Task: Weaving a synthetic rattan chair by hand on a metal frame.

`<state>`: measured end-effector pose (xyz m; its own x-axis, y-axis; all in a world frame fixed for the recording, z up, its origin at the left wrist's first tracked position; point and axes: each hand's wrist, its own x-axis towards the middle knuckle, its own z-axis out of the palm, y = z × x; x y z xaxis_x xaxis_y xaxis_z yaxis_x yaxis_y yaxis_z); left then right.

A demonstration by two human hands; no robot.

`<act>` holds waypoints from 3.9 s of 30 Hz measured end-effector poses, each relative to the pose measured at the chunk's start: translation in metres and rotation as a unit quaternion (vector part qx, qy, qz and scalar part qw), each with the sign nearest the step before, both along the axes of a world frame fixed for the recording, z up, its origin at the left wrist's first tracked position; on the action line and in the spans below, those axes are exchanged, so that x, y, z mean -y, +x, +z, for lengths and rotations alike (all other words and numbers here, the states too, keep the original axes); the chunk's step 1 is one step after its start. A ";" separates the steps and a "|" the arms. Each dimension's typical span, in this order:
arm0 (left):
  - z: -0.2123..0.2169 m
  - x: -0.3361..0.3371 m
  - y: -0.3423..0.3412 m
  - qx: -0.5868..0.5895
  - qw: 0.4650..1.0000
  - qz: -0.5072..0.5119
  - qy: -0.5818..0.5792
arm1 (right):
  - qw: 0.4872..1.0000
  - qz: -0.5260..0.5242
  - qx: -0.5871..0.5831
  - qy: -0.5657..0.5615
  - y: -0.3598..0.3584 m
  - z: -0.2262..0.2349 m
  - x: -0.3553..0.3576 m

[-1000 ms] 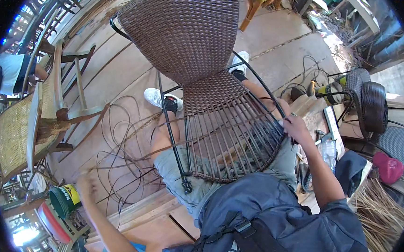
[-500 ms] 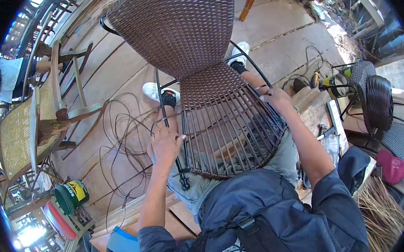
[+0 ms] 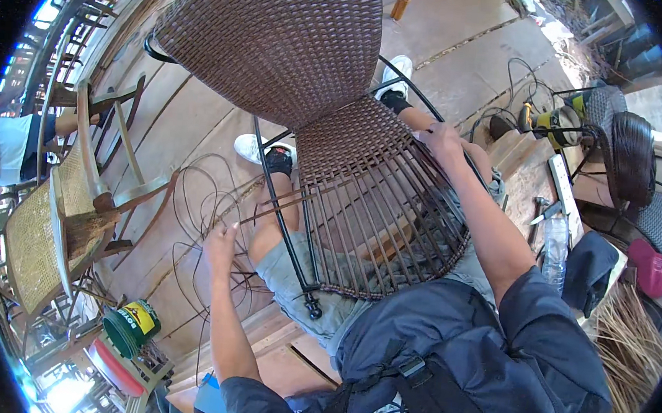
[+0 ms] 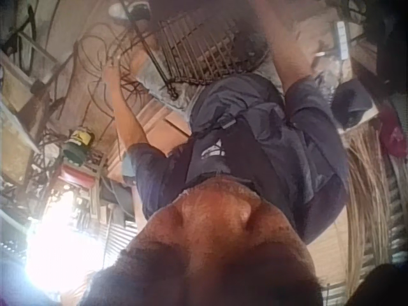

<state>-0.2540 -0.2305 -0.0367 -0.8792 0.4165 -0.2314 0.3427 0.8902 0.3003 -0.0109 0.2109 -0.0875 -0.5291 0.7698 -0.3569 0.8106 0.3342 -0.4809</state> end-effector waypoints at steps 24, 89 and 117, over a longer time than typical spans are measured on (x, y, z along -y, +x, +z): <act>-0.013 -0.086 0.015 -0.045 0.990 -0.032 -0.130 | 0.899 -0.205 -0.229 -0.313 -0.001 -0.006 0.008; -0.040 -0.160 0.036 -0.032 0.983 -0.174 -0.048 | 0.929 0.349 -0.036 0.121 -0.071 0.011 0.102; -0.035 -0.167 0.028 0.042 0.968 -0.169 -0.180 | 0.964 -0.016 -0.075 -0.256 -0.015 0.024 -0.011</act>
